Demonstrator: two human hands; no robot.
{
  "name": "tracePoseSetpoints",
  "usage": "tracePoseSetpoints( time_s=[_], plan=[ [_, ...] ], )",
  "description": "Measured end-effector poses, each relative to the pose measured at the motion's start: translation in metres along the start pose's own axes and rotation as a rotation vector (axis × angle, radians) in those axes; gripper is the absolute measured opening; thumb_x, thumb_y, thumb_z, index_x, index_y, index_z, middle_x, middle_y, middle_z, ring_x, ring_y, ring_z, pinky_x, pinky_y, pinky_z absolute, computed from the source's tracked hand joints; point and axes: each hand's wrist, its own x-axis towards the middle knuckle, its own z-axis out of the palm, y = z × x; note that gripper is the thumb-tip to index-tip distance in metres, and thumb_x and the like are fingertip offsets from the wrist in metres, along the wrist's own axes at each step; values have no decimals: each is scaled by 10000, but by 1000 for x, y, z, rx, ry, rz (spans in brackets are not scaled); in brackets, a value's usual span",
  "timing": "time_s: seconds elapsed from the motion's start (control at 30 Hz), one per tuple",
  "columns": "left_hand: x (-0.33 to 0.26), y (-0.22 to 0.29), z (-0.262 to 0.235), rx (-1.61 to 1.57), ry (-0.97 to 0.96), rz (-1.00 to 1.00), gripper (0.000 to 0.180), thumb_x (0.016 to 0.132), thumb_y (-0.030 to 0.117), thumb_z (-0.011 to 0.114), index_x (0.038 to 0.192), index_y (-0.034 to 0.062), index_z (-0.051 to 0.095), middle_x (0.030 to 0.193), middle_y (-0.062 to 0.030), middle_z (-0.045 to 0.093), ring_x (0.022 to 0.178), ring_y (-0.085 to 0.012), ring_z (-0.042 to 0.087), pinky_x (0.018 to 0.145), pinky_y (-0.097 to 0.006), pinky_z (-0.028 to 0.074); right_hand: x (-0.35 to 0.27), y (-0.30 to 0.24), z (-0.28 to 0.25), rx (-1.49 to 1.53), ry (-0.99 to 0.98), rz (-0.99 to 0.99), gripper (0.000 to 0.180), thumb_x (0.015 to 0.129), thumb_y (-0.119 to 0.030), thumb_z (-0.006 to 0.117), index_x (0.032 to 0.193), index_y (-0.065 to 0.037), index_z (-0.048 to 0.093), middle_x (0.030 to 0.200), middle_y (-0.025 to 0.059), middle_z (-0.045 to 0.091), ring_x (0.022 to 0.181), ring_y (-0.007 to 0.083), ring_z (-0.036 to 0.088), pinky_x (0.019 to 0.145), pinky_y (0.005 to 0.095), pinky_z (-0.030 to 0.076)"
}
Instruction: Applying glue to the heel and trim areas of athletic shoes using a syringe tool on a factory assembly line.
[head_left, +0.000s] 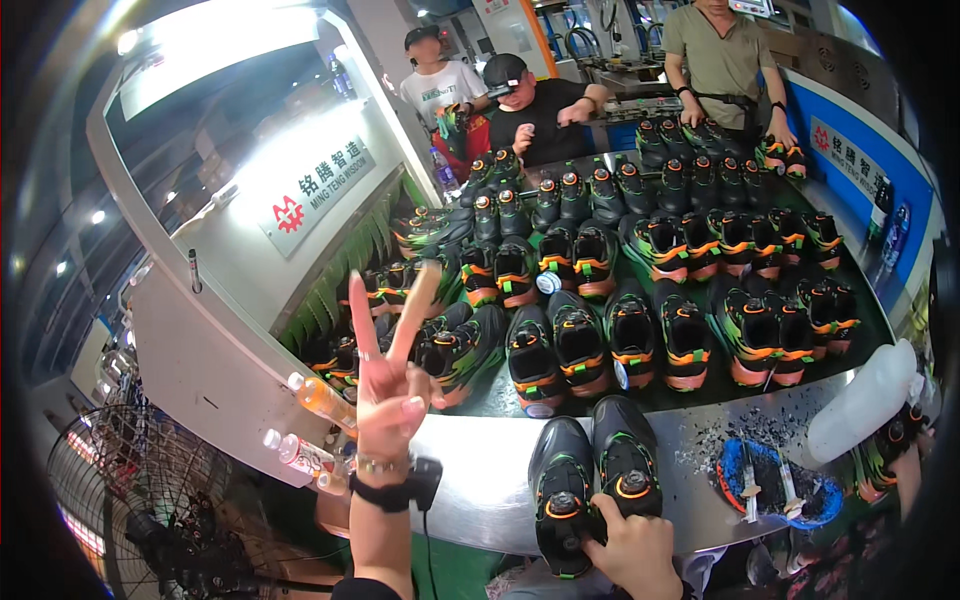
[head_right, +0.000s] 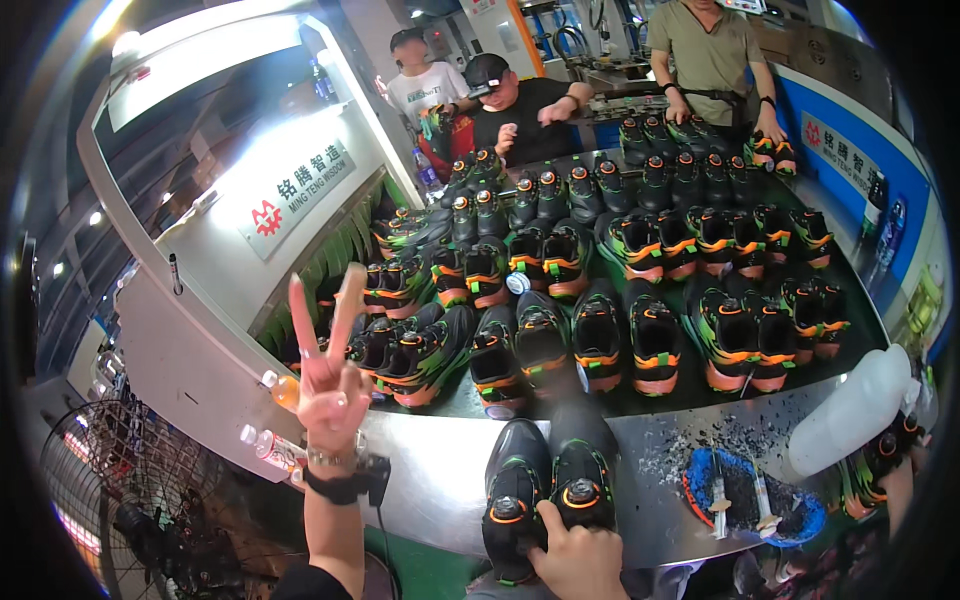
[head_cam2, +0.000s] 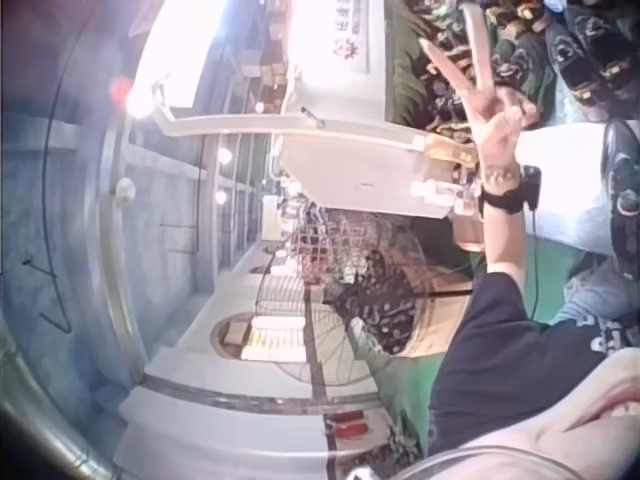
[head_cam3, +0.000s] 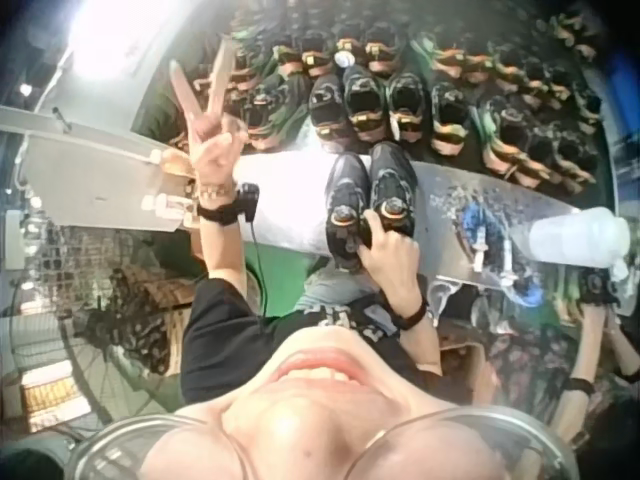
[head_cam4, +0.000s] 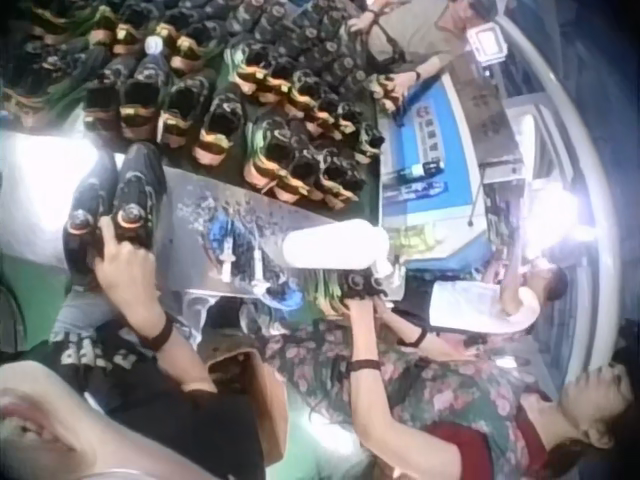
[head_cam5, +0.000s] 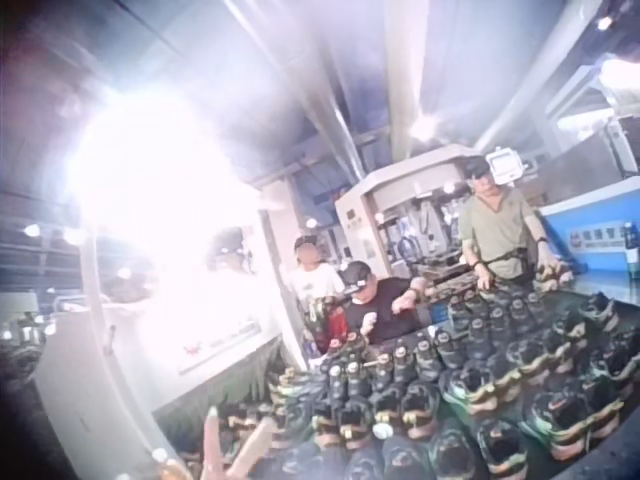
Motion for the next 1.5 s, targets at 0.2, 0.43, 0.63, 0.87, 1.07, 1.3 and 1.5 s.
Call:
tracePoseSetpoints(
  time_s=[0.2, 0.43, 0.63, 0.87, 1.07, 1.3, 1.5],
  plan=[
    [-111, -30, -39, 472, 452, -328, 654, 794, -15, 694, 1385, 54, 421, 904, -63, 656, 701, -110, 608, 695, -248, 529, -3, 4, 1, -15, -24, 7, 466, 709, -382, 728, 1110, -196, 578, 548, 118, 604, 525, 337, 638, 499, 444, 508],
    [-204, -99, -58, 1019, 480, -484, 310, 747, 29, 770, 1036, 3, 663, 833, -37, 658, 724, -81, 612, 617, -217, 474, 3, -3, -11, -65, -253, 28, 652, 780, -399, 679, 1343, -180, 432, 642, 147, 655, 598, 341, 669, 543, 463, 531],
    [-235, -116, -68, 1249, 496, -423, 281, 763, 79, 730, 1033, 41, 661, 908, -73, 605, 725, -163, 627, 624, -279, 512, 21, -8, 0, -98, -387, -18, 786, 759, -311, 721, 1402, -64, 343, 744, 173, 683, 679, 346, 689, 617, 446, 552],
    [-244, -119, -74, 1257, 378, -641, 303, 810, 231, 747, 1072, 102, 666, 916, -78, 678, 759, -191, 652, 693, -330, 527, 16, -8, -1, -37, -298, 32, 695, 752, -229, 716, 1331, -75, 365, 686, 191, 653, 626, 377, 661, 573, 473, 532],
    [-230, -121, -63, 1099, 414, -234, 241, 709, -46, 681, 944, -8, 647, 809, -68, 583, 628, -155, 635, 517, -253, 494, 14, -10, -2, -118, -267, -2, 717, 765, -238, 715, 1354, -63, 346, 686, 187, 653, 631, 377, 660, 568, 473, 531],
    [-223, -115, -55, 1086, 438, -277, 265, 705, -60, 704, 958, 17, 691, 780, -41, 543, 571, -84, 541, 465, -204, 425, 16, 1, -8, -16, -234, -33, 832, 733, -167, 703, 1447, -121, 277, 710, 215, 645, 666, 393, 653, 625, 485, 532],
    [-219, -114, -49, 1081, 425, -244, 255, 718, -77, 676, 952, 22, 695, 792, -35, 512, 581, -80, 547, 458, -194, 438, 33, 23, -80, 200, -340, -34, 878, 729, -107, 693, 1486, -224, 264, 694, 160, 616, 620, 302, 640, 606, 416, 501]
  ],
)
